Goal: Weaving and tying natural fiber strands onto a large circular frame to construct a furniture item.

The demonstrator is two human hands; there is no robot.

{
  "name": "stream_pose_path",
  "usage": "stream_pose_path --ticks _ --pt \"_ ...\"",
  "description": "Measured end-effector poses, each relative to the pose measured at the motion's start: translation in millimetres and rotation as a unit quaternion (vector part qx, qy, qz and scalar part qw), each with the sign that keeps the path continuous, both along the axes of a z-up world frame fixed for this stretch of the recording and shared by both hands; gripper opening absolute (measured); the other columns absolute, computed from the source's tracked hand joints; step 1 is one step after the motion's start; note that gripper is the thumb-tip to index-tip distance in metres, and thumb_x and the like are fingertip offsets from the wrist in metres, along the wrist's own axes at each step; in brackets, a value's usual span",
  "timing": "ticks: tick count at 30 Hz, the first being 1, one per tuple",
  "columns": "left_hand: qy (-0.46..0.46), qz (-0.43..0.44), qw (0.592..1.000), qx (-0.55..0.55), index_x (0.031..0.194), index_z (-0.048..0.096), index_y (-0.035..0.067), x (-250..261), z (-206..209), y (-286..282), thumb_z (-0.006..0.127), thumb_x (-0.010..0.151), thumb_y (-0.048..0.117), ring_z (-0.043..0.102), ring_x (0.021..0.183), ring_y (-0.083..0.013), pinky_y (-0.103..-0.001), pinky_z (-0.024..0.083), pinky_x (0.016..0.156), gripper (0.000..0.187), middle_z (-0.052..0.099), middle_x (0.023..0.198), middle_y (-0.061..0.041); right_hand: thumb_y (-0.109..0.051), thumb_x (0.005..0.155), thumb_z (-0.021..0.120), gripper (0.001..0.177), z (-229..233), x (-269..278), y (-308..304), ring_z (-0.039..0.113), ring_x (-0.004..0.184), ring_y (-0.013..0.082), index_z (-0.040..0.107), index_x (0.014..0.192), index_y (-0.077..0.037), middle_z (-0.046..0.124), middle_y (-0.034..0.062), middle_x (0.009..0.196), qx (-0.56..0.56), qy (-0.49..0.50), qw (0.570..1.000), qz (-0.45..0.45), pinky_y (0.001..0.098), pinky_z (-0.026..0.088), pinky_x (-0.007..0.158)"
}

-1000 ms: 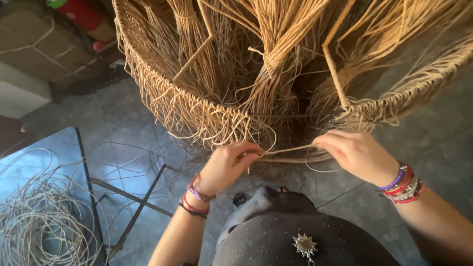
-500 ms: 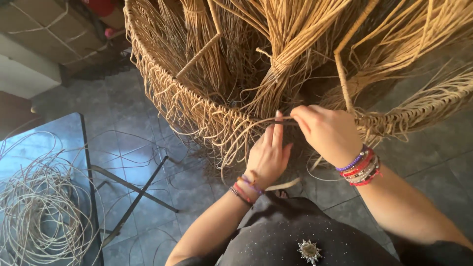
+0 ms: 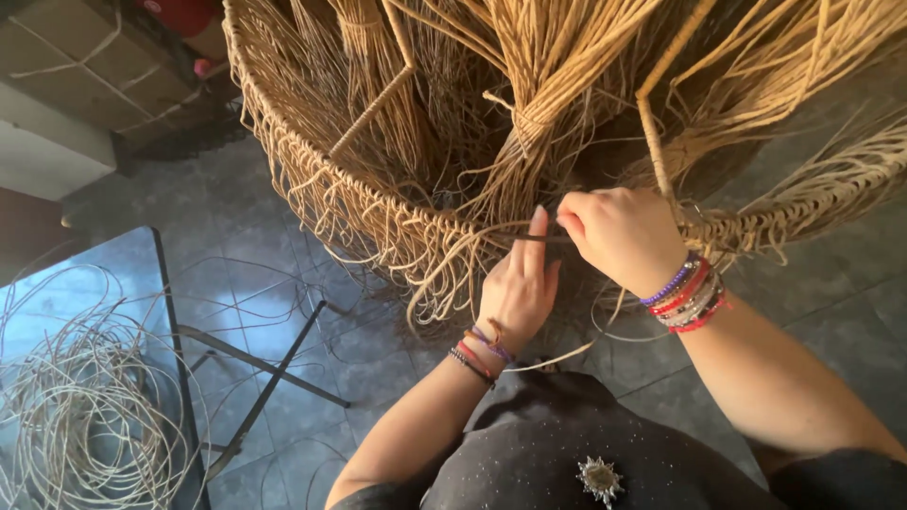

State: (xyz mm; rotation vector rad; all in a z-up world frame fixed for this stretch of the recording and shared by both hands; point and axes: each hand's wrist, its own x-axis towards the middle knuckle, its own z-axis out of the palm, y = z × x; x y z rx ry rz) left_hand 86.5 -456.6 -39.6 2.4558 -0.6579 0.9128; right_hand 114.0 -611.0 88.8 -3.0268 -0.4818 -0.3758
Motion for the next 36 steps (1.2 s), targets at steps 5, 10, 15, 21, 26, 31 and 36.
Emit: stream_pose_path --ticks 5,10,15,21,26,31,36 --pt "0.280 -0.030 0.940 -0.191 0.106 0.062 0.012 0.0 13.2 4.6 0.067 0.098 0.026 0.074 0.072 -0.0323 -0.041 0.057 0.060 0.017 0.071 0.081 -0.005 -0.022 0.097 0.070 0.046 -11.5 -32.5 -13.9 0.069 0.074 0.0253 0.059 0.139 -0.007 0.070 0.0038 0.083 0.225 -0.033 0.971 0.075 0.0396 0.058 0.068" --pt "0.495 -0.153 0.829 -0.210 0.085 0.071 0.019 -38.7 34.8 16.6 0.062 0.099 0.040 0.073 0.073 -0.0345 -0.044 0.056 0.064 0.027 0.069 0.064 -0.005 -0.009 0.093 0.070 0.045 -40.9 -81.8 -18.3 0.072 0.073 0.0134 0.061 0.136 -0.002 0.078 0.0051 0.091 0.481 0.090 0.872 0.024 0.0288 0.060 0.071" --pt "0.192 -0.263 0.945 -0.030 0.087 0.064 0.019 -47.5 63.6 27.9 0.062 0.095 0.036 0.062 0.085 -0.0242 -0.035 0.053 0.069 0.019 0.053 0.089 0.000 -0.011 0.097 0.062 0.030 -60.4 -91.5 -28.9 0.075 0.075 0.0196 0.068 0.124 -0.001 0.077 0.0107 0.090 0.530 0.171 0.829 0.060 0.0361 0.063 0.069" --pt "0.208 -0.230 0.940 -0.144 0.102 0.057 0.017 -3.9 97.1 11.1 0.059 0.101 0.022 0.069 0.077 -0.0363 -0.046 0.057 0.064 0.006 0.058 0.085 -0.006 -0.024 0.080 0.081 0.026 -88.6 -77.1 -37.8 0.063 0.060 0.0383 0.062 0.079 -0.006 0.055 0.0106 0.065 0.241 0.021 0.962 0.125 0.0489 0.052 0.054" --pt "0.283 -0.129 0.925 -0.219 0.109 0.046 0.019 21.1 104.1 -6.3 0.070 0.096 0.026 0.071 0.055 -0.0269 -0.036 0.058 0.059 0.028 0.067 0.059 0.000 -0.021 0.091 0.083 0.024 -89.5 -63.1 -44.0 0.061 0.063 0.0196 0.082 0.115 -0.016 0.059 -0.0011 0.077 0.213 -0.286 0.930 0.085 0.0334 0.053 0.060" --pt "-0.039 -0.061 0.984 -0.162 0.102 0.064 0.018 -13.4 79.3 8.2 0.081 0.081 0.023 0.064 0.086 -0.0319 -0.043 0.055 0.077 0.027 0.068 0.094 -0.006 -0.020 0.094 0.077 0.010 -63.1 -61.2 -40.6 0.062 0.062 0.0217 0.079 0.103 -0.015 0.061 -0.0012 0.076 0.296 -0.170 0.931 0.126 0.0317 0.054 0.056" --pt "-0.038 -0.115 0.974 -0.191 0.116 0.070 0.011 -39.2 41.7 -2.3 0.075 0.089 0.021 0.068 0.093 -0.0335 -0.043 0.059 0.079 0.029 0.067 0.106 -0.010 -0.014 0.094 0.074 0.006 -51.8 -64.5 -34.6 0.065 0.061 0.0281 0.075 0.093 -0.008 0.061 0.0090 0.065 0.434 0.055 0.890 0.126 0.0350 0.052 0.058"
